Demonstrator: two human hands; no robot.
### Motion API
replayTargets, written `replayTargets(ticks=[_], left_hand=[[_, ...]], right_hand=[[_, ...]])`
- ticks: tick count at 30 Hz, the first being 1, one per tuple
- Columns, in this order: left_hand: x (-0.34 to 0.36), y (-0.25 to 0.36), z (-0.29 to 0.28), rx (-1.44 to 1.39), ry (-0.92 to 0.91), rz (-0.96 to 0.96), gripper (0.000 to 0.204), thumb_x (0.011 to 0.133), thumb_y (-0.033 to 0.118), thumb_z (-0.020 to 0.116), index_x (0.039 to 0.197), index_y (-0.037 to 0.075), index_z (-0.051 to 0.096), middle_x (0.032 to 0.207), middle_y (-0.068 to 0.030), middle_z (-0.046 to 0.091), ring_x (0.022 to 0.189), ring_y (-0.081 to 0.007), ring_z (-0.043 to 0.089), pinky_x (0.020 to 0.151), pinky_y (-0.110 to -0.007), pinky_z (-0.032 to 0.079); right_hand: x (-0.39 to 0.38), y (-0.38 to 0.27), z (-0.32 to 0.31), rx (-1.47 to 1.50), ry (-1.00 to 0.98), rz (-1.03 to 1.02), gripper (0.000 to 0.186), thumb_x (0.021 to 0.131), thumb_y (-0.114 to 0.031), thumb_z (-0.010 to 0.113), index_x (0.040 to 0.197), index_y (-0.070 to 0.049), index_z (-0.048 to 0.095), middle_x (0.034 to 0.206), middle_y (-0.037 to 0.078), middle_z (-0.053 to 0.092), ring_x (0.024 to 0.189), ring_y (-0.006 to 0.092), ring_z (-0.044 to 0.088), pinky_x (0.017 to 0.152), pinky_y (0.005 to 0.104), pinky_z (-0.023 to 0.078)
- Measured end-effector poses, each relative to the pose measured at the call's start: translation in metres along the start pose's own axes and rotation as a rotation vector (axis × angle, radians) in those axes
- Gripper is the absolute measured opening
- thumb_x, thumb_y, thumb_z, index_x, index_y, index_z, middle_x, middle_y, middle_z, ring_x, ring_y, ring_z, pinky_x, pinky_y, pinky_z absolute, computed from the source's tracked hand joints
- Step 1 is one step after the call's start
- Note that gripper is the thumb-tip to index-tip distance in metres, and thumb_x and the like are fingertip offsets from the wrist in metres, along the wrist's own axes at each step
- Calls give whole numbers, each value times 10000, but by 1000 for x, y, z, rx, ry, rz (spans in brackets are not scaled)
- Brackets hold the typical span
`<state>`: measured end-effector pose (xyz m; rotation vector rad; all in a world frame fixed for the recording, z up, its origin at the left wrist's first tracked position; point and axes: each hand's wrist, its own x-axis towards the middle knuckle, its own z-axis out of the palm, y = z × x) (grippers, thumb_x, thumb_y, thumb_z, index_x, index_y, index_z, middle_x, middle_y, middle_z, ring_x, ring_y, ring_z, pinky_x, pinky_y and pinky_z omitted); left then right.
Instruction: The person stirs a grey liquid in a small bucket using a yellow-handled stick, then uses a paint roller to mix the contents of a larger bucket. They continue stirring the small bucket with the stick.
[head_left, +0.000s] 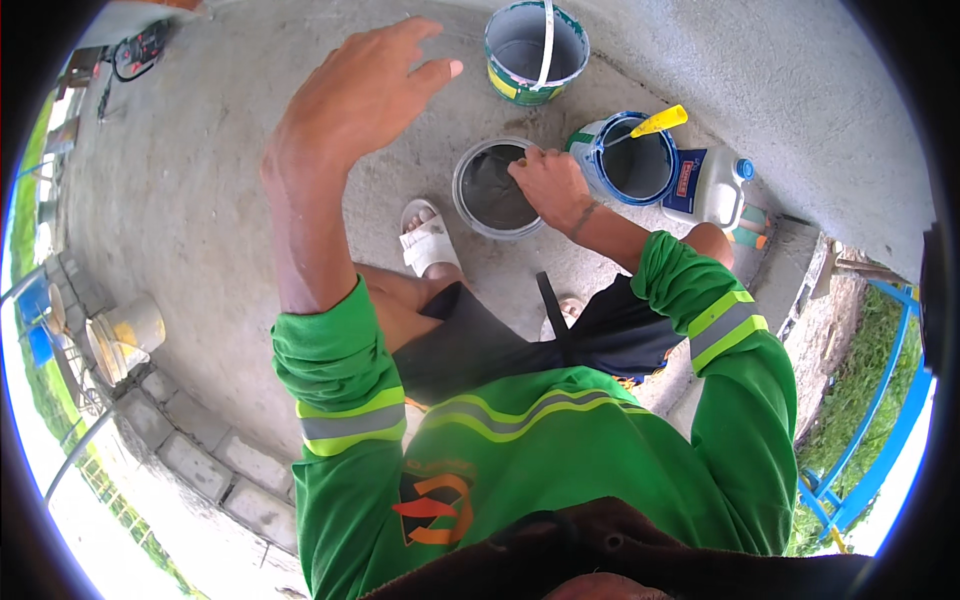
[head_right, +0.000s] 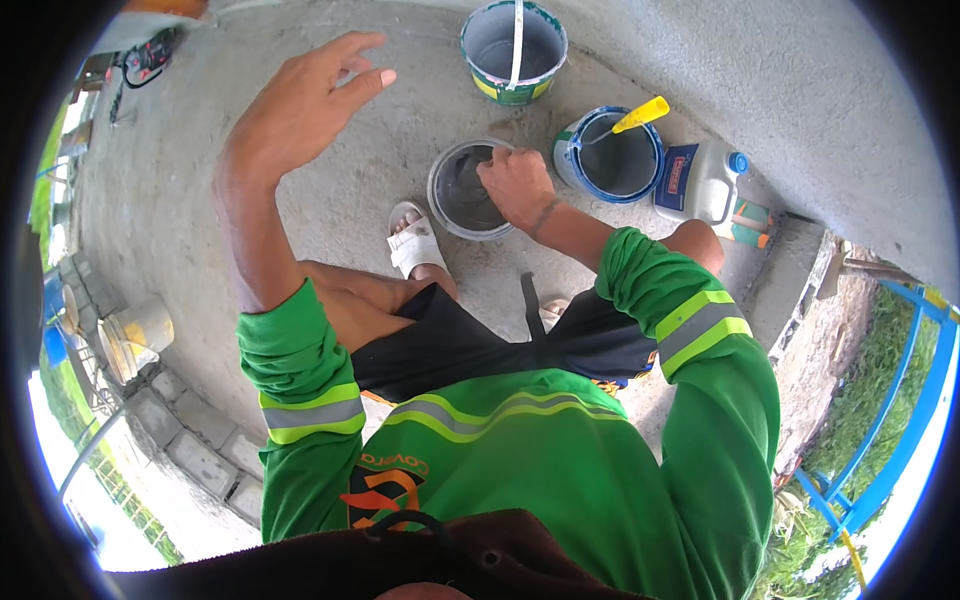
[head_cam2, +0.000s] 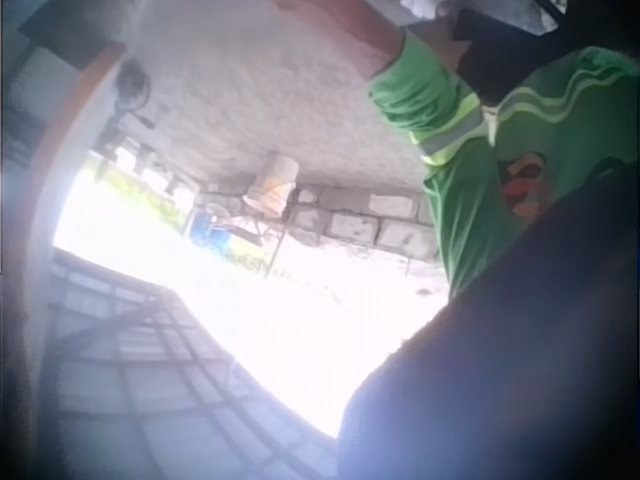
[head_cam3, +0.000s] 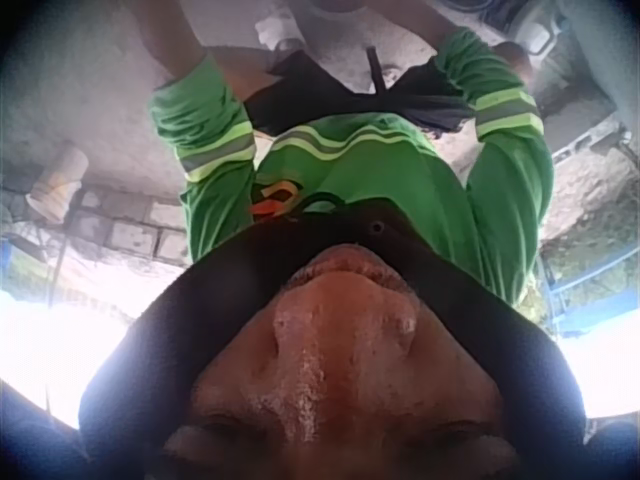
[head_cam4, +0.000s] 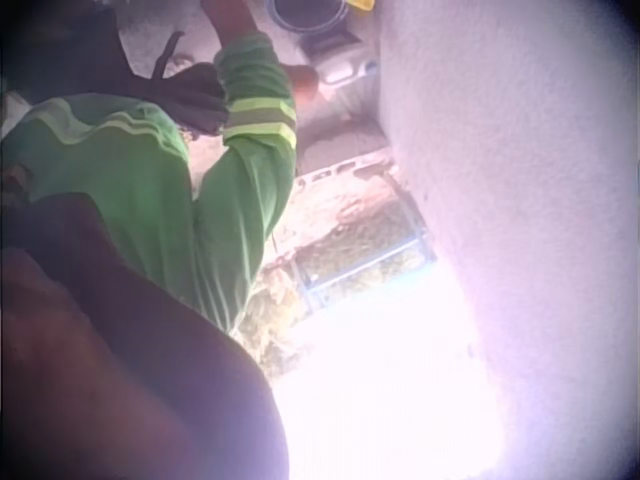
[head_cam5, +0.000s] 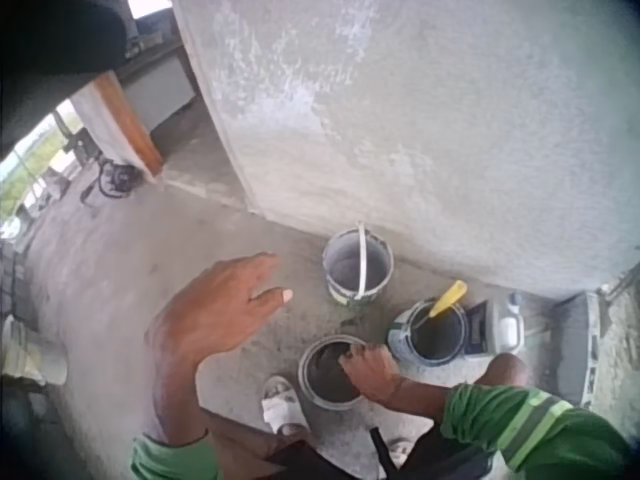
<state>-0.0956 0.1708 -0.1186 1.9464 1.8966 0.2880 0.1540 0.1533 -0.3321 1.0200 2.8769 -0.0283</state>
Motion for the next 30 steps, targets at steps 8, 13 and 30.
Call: replayTargets(ticks=[8, 13, 30], left_hand=[[-3, -1, 0, -42, 2, -47, 597, 996, 480, 613, 1438, 81, 563, 1289, -243, 676, 1189, -407, 649, 988, -457, 507], [-1, 0, -4, -22, -12, -34, 593, 995, 485, 614, 1439, 96, 566, 1309, -231, 671, 1209, -395, 642, 999, -459, 506], [0, 0, -6, -27, -7, -23, 587, 996, 485, 610, 1430, 92, 571, 1298, -232, 674, 1172, -393, 651, 997, -453, 502]], right_hand=[[8, -12, -30, 328, -522, 132, 167, 883, -151, 673, 1015, -57, 713, 1020, 177, 755, 963, 339, 752, 760, 468, 596], [-2, 0, -28, 486, -223, 297, 172, 903, -199, 651, 986, -54, 693, 940, 212, 735, 908, 404, 732, 773, 517, 583], [-12, -29, -9, 290, -327, 234, 141, 951, -209, 623, 1012, -94, 676, 918, 214, 712, 862, 421, 724, 727, 527, 577]])
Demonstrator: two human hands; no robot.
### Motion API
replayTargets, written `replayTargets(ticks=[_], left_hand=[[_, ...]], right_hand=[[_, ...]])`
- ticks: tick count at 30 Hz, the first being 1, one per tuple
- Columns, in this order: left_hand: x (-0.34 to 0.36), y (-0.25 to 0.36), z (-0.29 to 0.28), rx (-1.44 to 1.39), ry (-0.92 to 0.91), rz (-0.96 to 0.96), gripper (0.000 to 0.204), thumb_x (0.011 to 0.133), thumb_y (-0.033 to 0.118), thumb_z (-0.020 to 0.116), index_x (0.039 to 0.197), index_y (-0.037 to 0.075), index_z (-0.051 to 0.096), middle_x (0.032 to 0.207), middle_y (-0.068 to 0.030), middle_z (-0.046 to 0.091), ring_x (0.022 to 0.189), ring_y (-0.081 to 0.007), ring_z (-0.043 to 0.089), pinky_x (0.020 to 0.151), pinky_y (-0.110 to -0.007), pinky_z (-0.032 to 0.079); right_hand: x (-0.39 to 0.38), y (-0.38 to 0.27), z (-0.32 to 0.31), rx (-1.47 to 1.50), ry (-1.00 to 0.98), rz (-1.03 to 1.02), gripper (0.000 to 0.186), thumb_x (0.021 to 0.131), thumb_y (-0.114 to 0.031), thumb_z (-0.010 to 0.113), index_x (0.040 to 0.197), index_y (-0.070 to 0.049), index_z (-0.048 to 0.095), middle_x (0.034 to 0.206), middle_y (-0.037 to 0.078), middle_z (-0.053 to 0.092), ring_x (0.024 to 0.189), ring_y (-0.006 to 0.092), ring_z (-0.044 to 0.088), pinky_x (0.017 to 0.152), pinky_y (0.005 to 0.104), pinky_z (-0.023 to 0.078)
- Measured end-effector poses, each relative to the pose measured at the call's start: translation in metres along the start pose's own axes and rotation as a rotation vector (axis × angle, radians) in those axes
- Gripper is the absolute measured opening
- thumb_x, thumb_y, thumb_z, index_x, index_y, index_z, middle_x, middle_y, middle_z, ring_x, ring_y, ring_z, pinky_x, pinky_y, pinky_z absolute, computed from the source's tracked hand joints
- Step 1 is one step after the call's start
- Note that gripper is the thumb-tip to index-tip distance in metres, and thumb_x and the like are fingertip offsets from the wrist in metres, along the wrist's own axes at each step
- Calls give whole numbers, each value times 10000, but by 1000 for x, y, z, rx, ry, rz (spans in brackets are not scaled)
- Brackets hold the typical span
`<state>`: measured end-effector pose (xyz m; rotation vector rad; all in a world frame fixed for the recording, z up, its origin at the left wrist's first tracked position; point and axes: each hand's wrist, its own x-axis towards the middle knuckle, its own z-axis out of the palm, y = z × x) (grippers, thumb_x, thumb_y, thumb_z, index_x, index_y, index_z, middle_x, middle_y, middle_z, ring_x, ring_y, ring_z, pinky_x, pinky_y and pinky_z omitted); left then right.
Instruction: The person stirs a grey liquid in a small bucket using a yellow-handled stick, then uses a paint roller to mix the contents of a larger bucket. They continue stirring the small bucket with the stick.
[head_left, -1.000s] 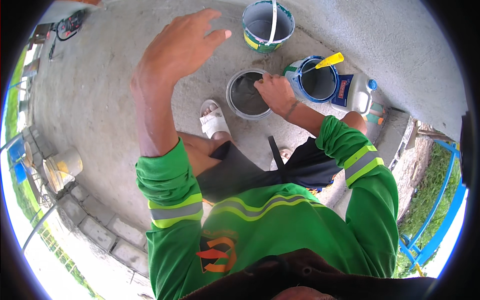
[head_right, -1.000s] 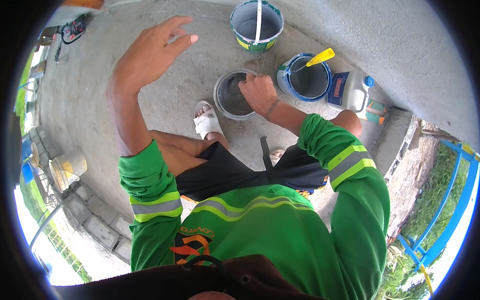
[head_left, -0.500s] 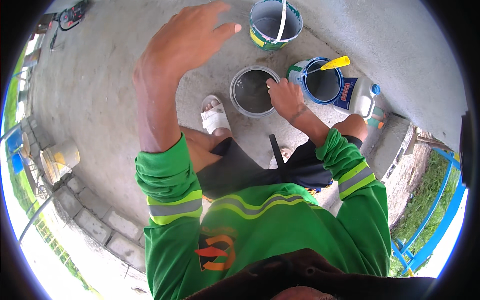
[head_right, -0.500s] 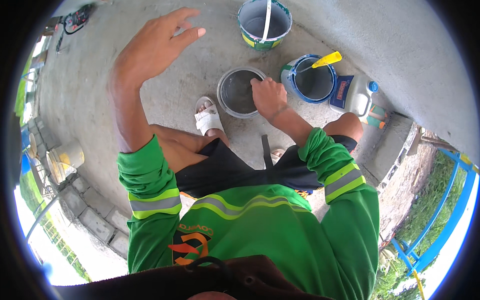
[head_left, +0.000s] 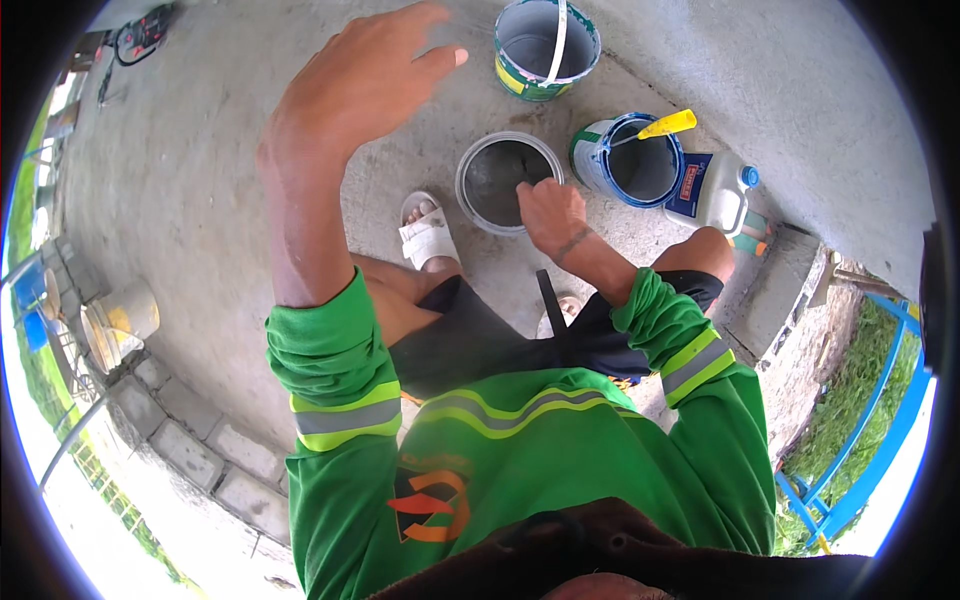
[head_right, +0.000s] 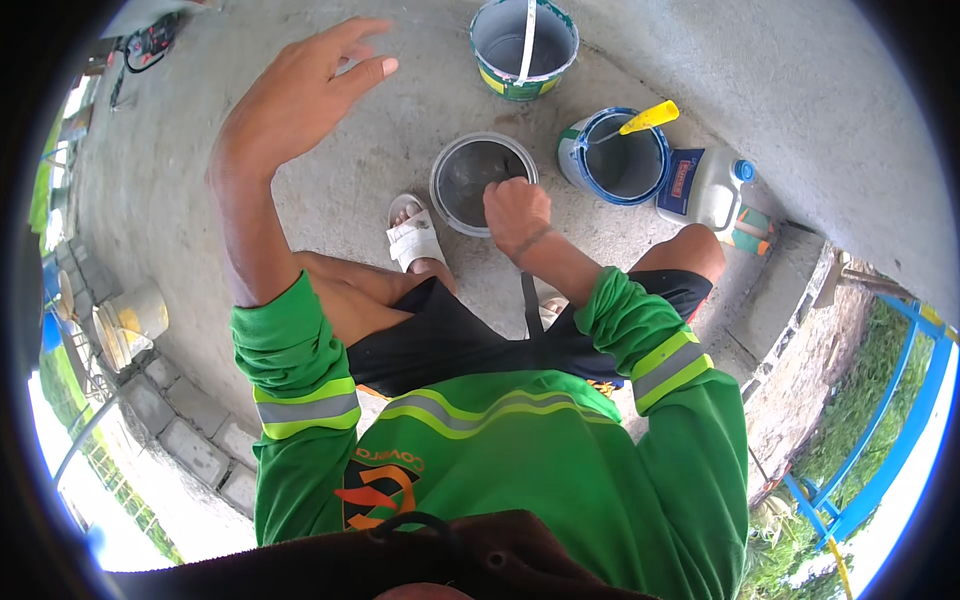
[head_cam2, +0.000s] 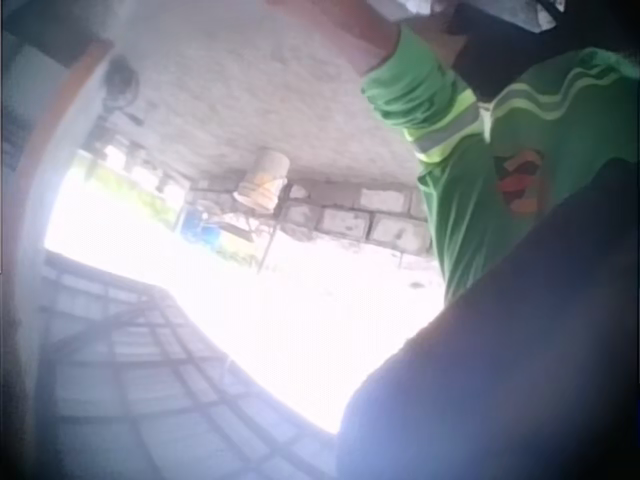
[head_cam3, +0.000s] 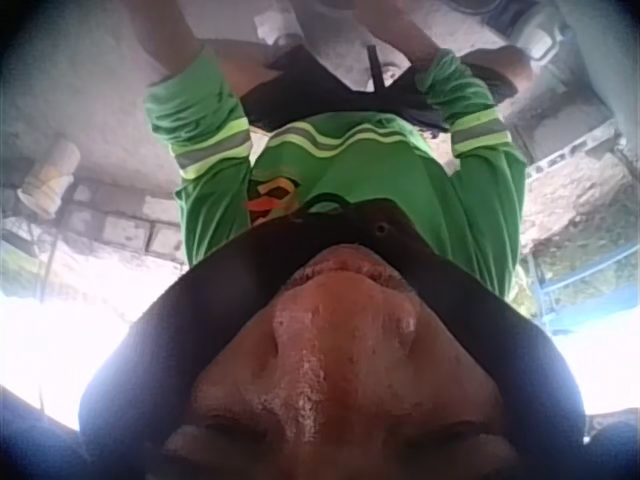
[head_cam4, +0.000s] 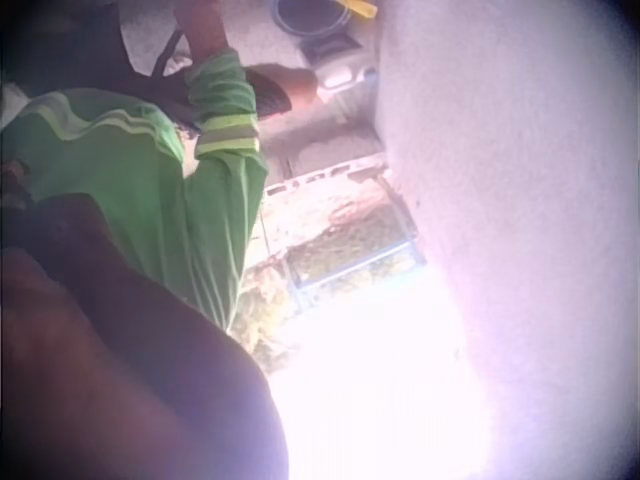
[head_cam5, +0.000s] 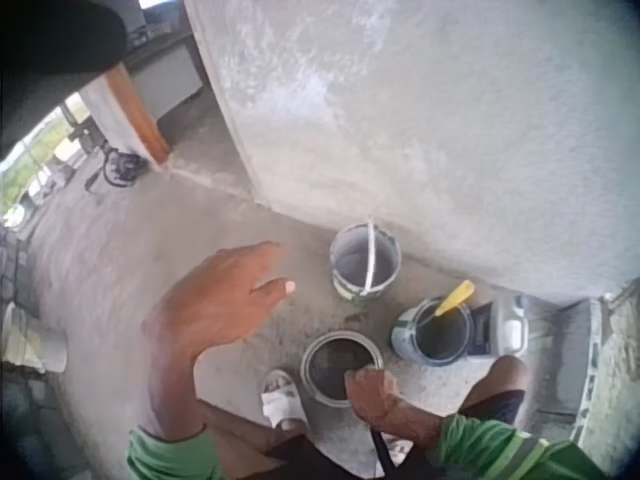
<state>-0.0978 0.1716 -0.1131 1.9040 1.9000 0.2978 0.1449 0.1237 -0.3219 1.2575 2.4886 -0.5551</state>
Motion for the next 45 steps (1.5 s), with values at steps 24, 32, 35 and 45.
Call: replayTargets(ticks=[24, 32, 35, 45], left_hand=[[3, -1, 10, 12, 13, 33, 591, 996, 478, 613, 1452, 107, 557, 1313, -239, 667, 1212, -397, 636, 1007, -456, 498], [0, -1, 7, 7, 13, -1, 588, 995, 475, 614, 1448, 104, 560, 1300, -227, 674, 1186, -385, 644, 996, -456, 503], [1, -4, 8, 23, 25, 7, 592, 994, 482, 615, 1442, 99, 563, 1296, -222, 675, 1174, -383, 647, 989, -454, 506], [6, -1, 11, 40, 46, 27, 605, 990, 497, 616, 1445, 101, 566, 1316, -210, 672, 1190, -392, 647, 985, -467, 511]], right_hand=[[18, 24, -18, -82, 154, -57, 126, 847, -132, 667, 941, -103, 744, 927, 151, 719, 879, 298, 746, 663, 410, 588], [1, 10, 1, -57, 134, -358, 87, 879, -143, 639, 933, -106, 696, 910, 133, 669, 778, 293, 729, 642, 444, 568], [9, 22, -13, -137, 115, -226, 79, 844, -141, 682, 892, -99, 729, 934, 135, 687, 830, 282, 742, 667, 423, 582], [-17, 33, -42, 62, 190, -217, 144, 905, -198, 670, 1025, -128, 706, 919, 154, 672, 812, 342, 726, 674, 471, 563]])
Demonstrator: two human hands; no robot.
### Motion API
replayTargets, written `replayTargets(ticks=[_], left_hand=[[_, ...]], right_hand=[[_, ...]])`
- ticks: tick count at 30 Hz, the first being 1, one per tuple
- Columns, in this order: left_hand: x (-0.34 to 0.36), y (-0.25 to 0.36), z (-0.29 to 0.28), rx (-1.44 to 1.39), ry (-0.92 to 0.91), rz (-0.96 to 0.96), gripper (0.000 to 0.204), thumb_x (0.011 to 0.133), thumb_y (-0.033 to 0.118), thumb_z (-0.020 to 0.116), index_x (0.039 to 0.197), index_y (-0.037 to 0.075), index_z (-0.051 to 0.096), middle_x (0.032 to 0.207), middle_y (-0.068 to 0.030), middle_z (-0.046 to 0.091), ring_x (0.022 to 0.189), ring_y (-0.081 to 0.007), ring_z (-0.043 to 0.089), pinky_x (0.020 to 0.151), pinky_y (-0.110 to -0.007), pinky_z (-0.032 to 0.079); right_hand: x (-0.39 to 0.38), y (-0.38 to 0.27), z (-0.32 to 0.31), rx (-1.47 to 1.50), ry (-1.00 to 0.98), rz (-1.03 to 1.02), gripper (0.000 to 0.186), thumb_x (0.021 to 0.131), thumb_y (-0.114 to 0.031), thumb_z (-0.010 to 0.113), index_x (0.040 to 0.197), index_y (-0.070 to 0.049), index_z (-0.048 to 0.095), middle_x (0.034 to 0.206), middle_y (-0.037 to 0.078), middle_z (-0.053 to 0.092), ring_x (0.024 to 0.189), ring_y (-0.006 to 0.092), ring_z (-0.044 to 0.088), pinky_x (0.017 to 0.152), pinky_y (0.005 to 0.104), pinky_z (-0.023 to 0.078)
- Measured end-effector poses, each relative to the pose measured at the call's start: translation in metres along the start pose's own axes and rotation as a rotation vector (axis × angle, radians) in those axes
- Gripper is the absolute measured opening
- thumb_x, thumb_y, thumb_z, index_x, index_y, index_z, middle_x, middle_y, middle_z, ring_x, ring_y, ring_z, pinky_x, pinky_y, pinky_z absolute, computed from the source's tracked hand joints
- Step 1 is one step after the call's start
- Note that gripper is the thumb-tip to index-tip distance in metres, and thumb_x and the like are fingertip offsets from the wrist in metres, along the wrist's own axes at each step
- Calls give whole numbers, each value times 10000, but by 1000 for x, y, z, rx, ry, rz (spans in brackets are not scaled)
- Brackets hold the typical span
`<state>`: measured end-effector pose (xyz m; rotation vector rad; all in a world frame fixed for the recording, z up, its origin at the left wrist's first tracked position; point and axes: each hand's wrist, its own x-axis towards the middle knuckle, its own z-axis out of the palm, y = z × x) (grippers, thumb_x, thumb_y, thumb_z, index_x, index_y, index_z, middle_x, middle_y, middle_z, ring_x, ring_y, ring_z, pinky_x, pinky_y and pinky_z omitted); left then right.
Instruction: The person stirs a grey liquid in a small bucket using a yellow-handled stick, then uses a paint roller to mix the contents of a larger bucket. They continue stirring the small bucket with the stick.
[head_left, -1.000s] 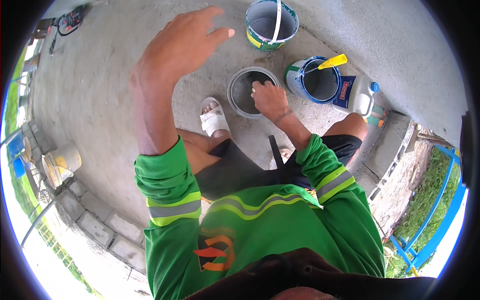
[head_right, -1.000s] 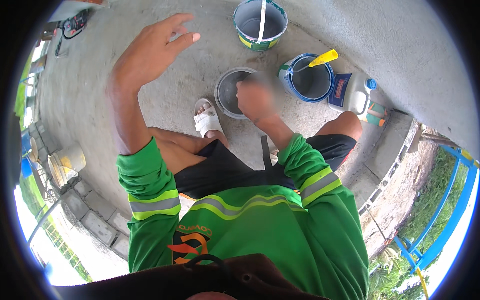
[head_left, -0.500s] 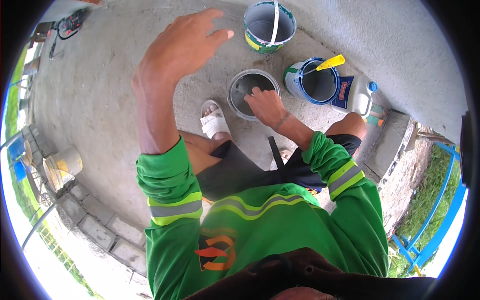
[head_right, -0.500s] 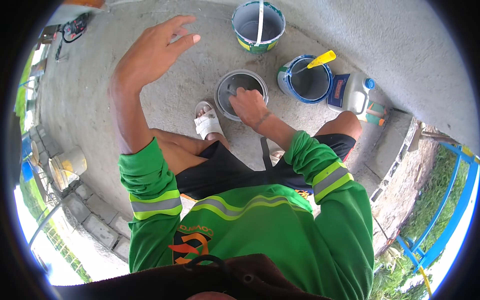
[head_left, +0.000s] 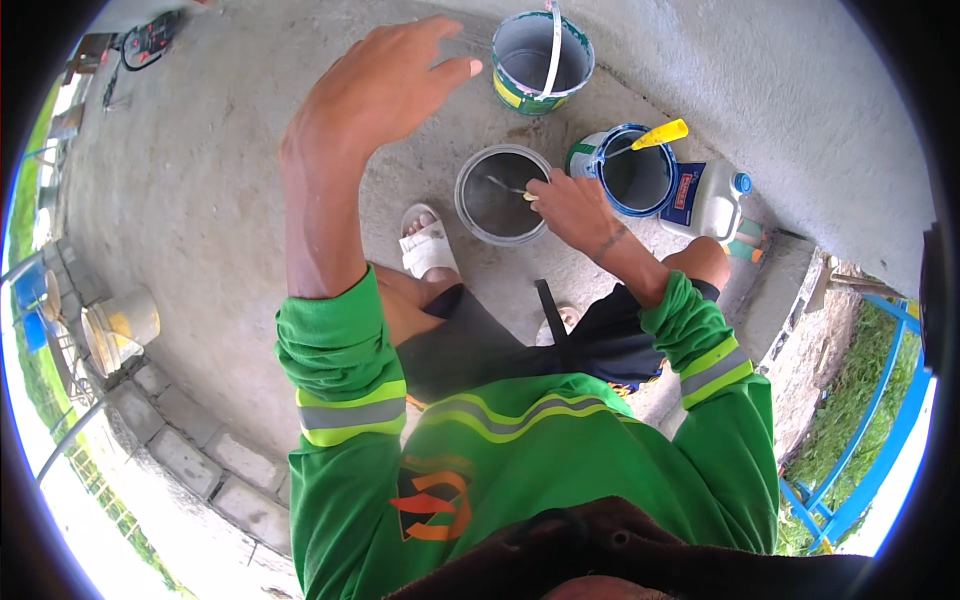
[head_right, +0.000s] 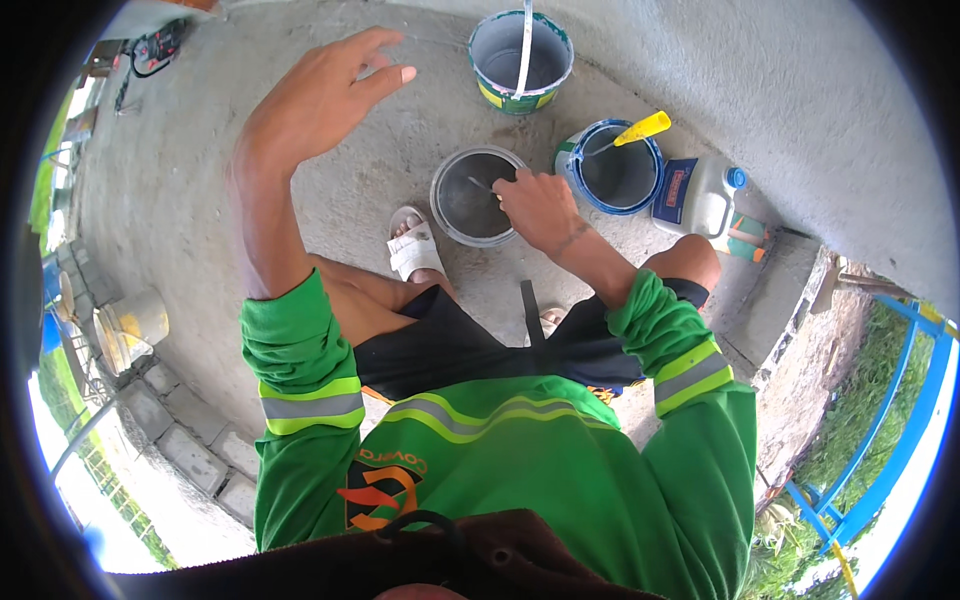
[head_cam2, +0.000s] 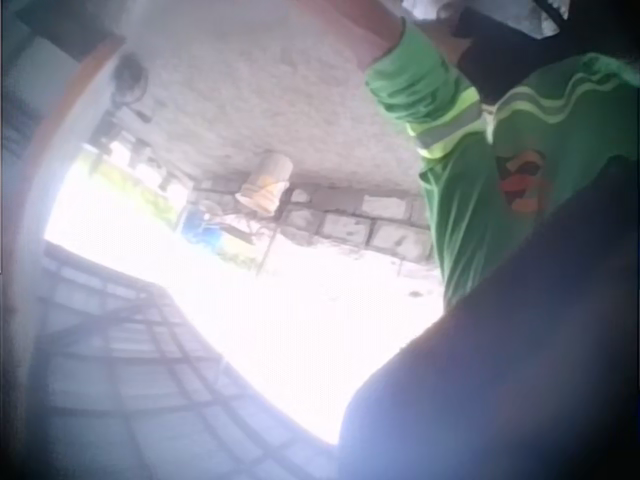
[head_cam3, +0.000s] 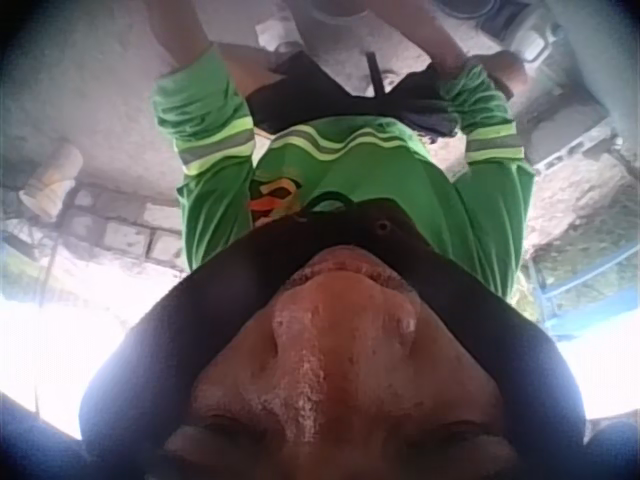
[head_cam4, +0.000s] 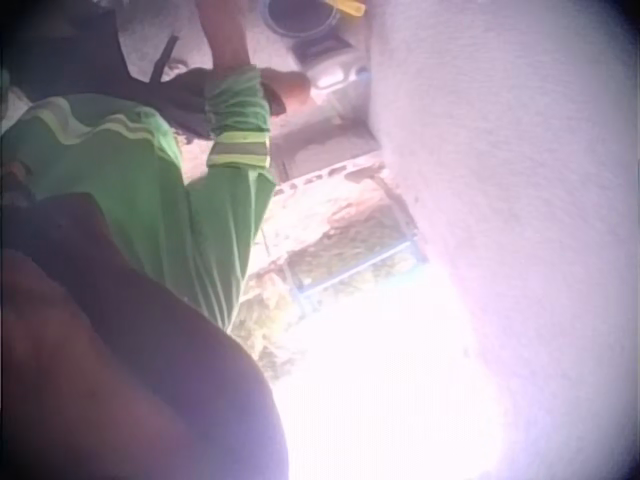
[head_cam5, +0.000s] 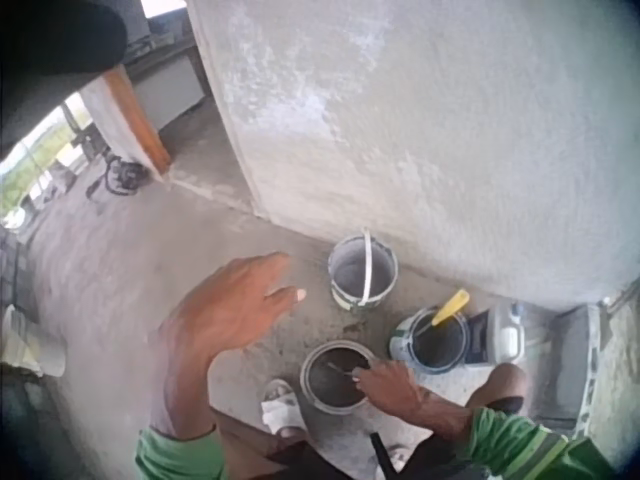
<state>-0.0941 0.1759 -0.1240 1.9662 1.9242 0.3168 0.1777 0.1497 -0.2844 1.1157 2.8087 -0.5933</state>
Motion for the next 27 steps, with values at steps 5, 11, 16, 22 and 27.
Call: replayTargets(ticks=[5, 11, 16, 22, 27], left_hand=[[1, 1, 2, 7, -3, 10, 617, 985, 502, 621, 1462, 117, 554, 1330, -216, 665, 1209, -391, 644, 992, -468, 511], [-3, 4, -3, -22, -60, -73, 593, 990, 484, 620, 1474, 149, 547, 1357, -210, 653, 1210, -384, 645, 996, -456, 510], [-2, 7, -5, -46, -104, -99, 578, 1002, 469, 610, 1474, 142, 546, 1341, -200, 661, 1239, -383, 628, 1013, -447, 501], [-1, 10, -4, -40, -119, -116, 585, 1005, 466, 608, 1477, 126, 545, 1335, -207, 659, 1246, -373, 619, 1019, -440, 495], [0, 5, -7, -54, -146, -114, 582, 1005, 466, 610, 1472, 124, 549, 1317, -217, 666, 1241, -363, 625, 1001, -431, 506]], right_hand=[[-33, 0, -47, 112, -14, 42, 182, 938, -235, 651, 1091, -150, 701, 939, 152, 675, 808, 375, 713, 681, 497, 557], [-51, 7, -42, 119, 20, 138, 195, 950, -251, 664, 1120, -156, 682, 937, 139, 666, 819, 397, 689, 710, 529, 546], [-49, 4, -41, 23, 16, 191, 167, 948, -246, 661, 1076, -141, 679, 929, 151, 666, 781, 401, 689, 672, 533, 547], [-46, 0, -41, 27, 60, 151, 161, 938, -189, 635, 1075, -121, 687, 874, 182, 676, 756, 399, 714, 646, 513, 577], [-42, 15, -35, 19, 48, 233, 167, 953, -242, 639, 1096, -161, 666, 899, 165, 663, 749, 412, 691, 644, 542, 551]])
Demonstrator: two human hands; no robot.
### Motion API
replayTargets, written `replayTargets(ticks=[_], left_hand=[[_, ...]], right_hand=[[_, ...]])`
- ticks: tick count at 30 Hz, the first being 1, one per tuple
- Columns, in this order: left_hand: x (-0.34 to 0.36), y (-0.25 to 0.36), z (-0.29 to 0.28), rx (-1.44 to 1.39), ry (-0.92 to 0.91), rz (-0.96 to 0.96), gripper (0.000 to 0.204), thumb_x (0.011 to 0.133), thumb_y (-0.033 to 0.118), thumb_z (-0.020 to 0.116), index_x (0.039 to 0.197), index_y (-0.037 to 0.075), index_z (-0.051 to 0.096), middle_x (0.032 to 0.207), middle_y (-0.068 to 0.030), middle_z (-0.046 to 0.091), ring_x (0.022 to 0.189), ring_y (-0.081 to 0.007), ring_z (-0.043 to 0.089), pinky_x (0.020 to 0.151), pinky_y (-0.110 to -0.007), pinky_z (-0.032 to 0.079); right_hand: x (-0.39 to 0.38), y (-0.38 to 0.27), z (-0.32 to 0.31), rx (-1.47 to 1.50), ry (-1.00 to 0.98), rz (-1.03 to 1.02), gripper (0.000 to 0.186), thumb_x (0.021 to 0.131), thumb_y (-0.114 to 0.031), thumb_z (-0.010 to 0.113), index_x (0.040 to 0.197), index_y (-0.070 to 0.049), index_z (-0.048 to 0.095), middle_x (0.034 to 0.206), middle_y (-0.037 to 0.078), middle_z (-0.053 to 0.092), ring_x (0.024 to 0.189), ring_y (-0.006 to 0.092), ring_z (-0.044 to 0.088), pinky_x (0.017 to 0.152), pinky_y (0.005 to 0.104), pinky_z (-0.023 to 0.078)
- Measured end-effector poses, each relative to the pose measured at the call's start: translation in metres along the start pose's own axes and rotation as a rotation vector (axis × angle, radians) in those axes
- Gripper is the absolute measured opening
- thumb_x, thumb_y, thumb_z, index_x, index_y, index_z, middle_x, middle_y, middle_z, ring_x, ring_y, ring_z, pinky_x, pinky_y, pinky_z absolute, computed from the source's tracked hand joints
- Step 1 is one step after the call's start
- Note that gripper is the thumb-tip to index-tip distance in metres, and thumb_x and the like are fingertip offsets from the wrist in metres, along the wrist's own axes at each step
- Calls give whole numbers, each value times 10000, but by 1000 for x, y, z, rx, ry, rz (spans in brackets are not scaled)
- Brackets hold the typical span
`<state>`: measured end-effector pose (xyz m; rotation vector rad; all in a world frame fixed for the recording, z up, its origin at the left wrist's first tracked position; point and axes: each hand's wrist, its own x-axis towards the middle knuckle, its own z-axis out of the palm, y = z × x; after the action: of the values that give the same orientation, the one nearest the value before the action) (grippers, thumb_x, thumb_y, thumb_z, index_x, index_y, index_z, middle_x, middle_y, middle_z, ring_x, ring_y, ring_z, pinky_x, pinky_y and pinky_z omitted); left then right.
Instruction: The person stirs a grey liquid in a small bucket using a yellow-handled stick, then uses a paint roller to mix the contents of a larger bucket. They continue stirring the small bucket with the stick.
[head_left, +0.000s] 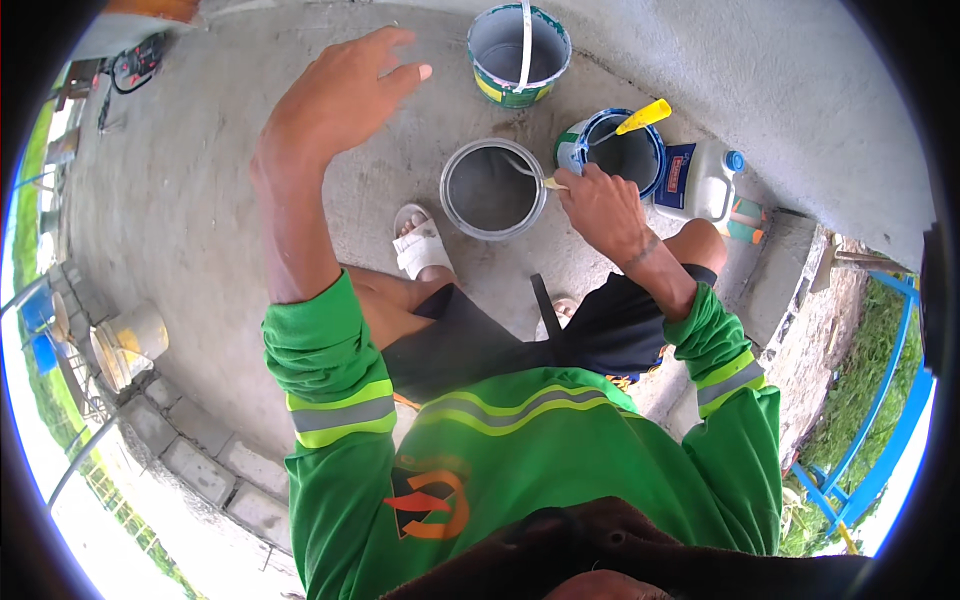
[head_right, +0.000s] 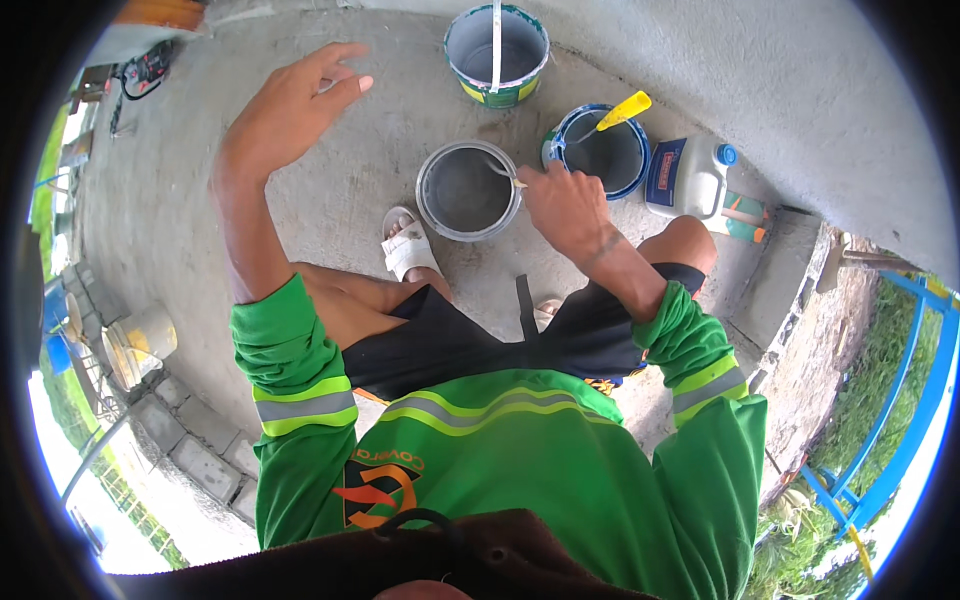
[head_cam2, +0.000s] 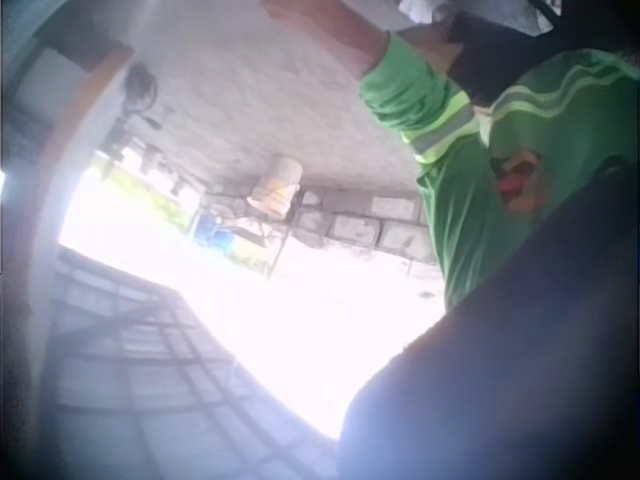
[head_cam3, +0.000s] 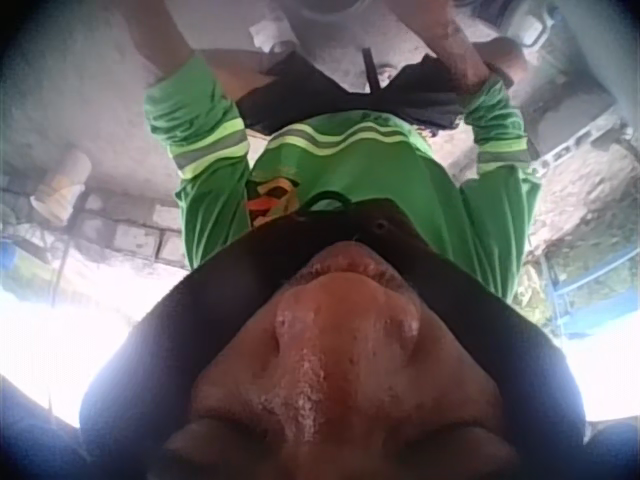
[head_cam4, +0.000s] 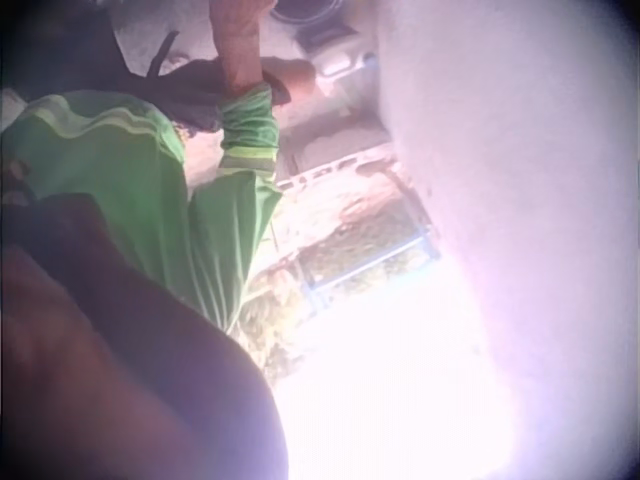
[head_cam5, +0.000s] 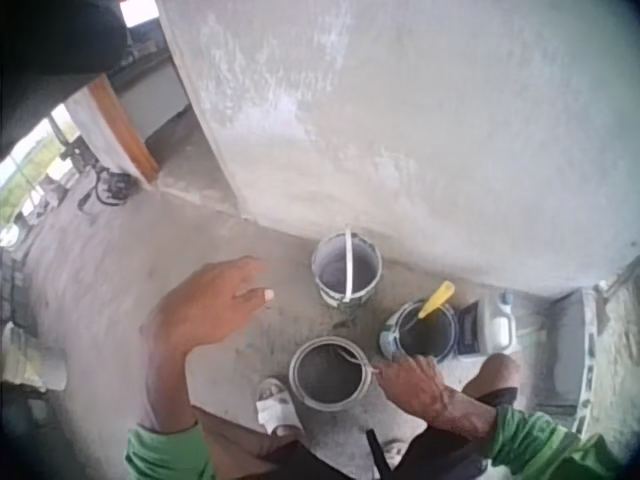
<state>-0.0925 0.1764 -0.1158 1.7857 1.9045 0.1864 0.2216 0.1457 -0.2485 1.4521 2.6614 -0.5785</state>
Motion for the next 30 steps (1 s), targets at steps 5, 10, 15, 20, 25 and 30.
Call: replayTargets(ticks=[5, 10, 15, 20, 25, 30], left_hand=[[1, -6, -2, 20, 40, 16, 577, 1005, 465, 614, 1466, 124, 553, 1304, -214, 672, 1220, -349, 638, 981, -419, 516], [-2, -4, -1, 19, 56, -15, 571, 1008, 459, 612, 1463, 119, 555, 1288, -214, 678, 1211, -349, 641, 989, -423, 513], [1, 3, -2, -6, 24, -10, 575, 1009, 449, 614, 1464, 103, 550, 1287, -209, 680, 1221, -348, 636, 1001, -427, 507], [-2, 5, -1, -14, 21, -35, 565, 1010, 440, 618, 1460, 104, 556, 1280, -197, 683, 1219, -334, 635, 1000, -426, 507], [1, 1, -2, -30, -3, -38, 556, 1009, 428, 628, 1454, 101, 560, 1276, -196, 685, 1204, -328, 641, 1002, -425, 504], [1, 3, 2, -3, 0, -26, 553, 1009, 415, 634, 1450, 89, 559, 1263, -203, 689, 1199, -327, 642, 991, -423, 508]], right_hand=[[-9, -6, 2, 60, 34, -73, 165, 951, -245, 646, 1089, -158, 673, 926, 153, 661, 760, 401, 694, 653, 524, 559], [-10, -11, -12, 110, 32, -59, 175, 946, -228, 654, 1099, -153, 694, 912, 143, 658, 760, 390, 692, 651, 521, 554], [-5, -11, -10, 39, -4, -52, 147, 946, -214, 642, 1060, -140, 698, 932, 167, 674, 782, 373, 719, 667, 491, 579], [-13, -10, -10, 65, 35, -82, 155, 938, -181, 637, 1064, -126, 708, 929, 168, 669, 767, 357, 722, 649, 467, 579], [-19, 1, -13, 84, 41, -41, 206, 912, -197, 698, 1112, -151, 693, 951, 142, 633, 783, 371, 688, 660, 484, 554], [-34, 6, -22, 172, 118, -102, 194, 905, -167, 694, 1098, -140, 700, 926, 128, 635, 782, 345, 692, 653, 460, 561]])
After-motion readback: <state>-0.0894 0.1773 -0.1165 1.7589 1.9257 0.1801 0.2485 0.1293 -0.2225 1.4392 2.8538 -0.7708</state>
